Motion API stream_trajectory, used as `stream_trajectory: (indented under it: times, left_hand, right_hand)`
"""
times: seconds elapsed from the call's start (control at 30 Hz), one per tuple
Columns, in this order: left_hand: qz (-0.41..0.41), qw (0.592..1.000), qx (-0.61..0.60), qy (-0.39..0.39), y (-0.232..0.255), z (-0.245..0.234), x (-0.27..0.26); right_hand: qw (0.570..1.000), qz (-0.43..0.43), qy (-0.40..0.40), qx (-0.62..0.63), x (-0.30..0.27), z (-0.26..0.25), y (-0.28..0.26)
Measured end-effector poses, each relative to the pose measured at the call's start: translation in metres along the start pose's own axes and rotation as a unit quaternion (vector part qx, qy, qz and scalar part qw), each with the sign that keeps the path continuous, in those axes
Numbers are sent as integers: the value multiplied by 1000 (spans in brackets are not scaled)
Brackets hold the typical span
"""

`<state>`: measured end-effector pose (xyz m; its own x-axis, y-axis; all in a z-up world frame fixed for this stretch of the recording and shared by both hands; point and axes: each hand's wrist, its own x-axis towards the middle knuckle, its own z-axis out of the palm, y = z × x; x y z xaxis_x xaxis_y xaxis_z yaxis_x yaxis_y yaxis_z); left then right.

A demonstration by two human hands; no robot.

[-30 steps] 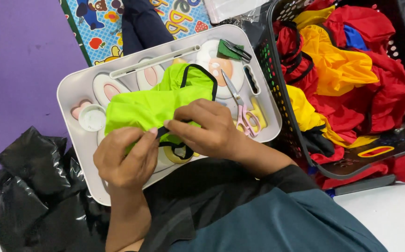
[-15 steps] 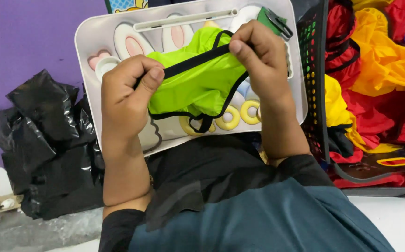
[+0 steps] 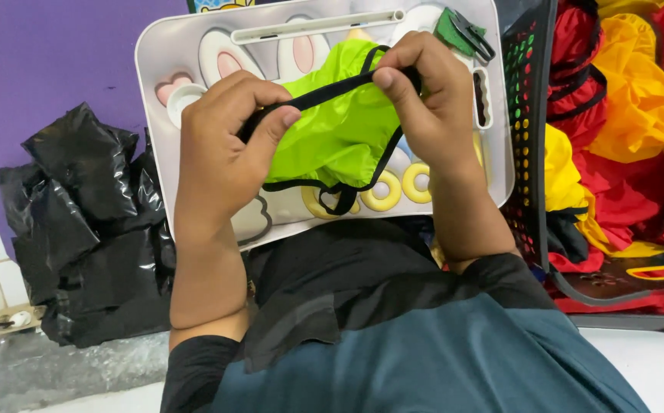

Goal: Trimming excess material from a green fabric item using scissors on a small tray.

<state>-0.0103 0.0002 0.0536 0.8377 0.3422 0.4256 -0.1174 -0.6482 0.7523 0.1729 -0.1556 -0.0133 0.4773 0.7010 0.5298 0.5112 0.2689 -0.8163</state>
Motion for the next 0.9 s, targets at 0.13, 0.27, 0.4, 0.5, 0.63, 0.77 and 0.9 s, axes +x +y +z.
stream_trajectory:
  times: [0.13,0.27,0.4,0.5,0.63,0.77,0.9]
  left_hand:
    - [39,991,121,45,4,4,2]
    - [92,969,175,149,-1,3,2]
    - [129,953,202,185,-8,3,0]
    - [146,953,203,172,-6,3,-3]
    - [186,945,213,165,-9,4,0]
    - [187,941,218,180,-9,8,-1]
    - [186,937,238,177,-11,7,-1]
  right_hand:
    - [981,-122,83,-122,-3,14,1]
    - [953,-217,65,-202,-43,27,9]
    - [926,-93,-201,-306,-63,44,8]
    - [942,-19,-187,-278,-69,49,22]
    - [975,37,-157,-153,-61,39,23]
    - [960,36,-211,-181,-63,43,56]
    - [951,-15,-206,-229,-64,49,63]
